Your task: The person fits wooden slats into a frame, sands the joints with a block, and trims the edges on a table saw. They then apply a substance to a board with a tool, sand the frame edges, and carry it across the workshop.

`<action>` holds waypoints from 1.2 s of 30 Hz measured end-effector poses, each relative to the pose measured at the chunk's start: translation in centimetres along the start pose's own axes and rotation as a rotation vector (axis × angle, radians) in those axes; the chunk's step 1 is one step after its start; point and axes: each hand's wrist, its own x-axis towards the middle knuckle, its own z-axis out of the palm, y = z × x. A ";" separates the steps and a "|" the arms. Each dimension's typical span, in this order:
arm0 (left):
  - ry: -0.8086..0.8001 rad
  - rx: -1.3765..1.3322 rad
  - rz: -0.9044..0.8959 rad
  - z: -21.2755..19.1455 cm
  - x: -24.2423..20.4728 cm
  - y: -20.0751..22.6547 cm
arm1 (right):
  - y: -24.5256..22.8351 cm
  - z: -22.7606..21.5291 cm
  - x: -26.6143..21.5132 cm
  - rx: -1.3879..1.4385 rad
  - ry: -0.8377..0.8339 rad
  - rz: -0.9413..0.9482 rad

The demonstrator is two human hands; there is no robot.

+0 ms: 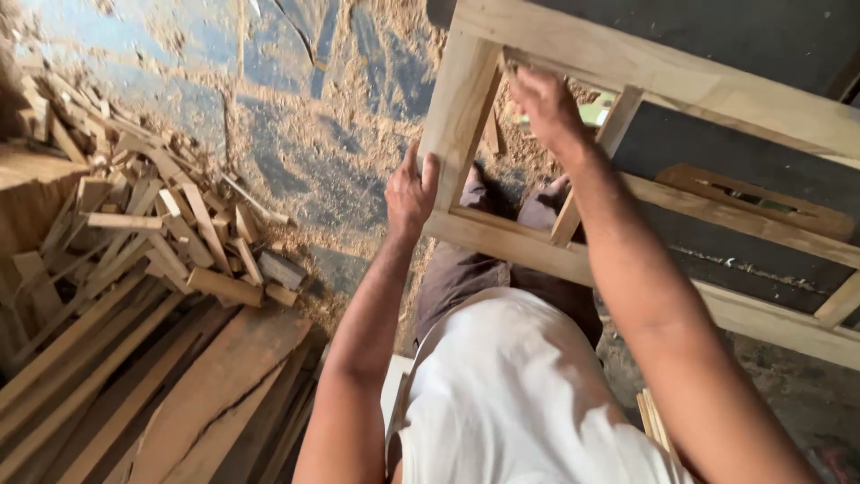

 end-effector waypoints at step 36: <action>-0.069 -0.111 -0.130 -0.7 0.0 0.6 | -4.3 -1.2 1.6 -1.528 -0.120 -0.371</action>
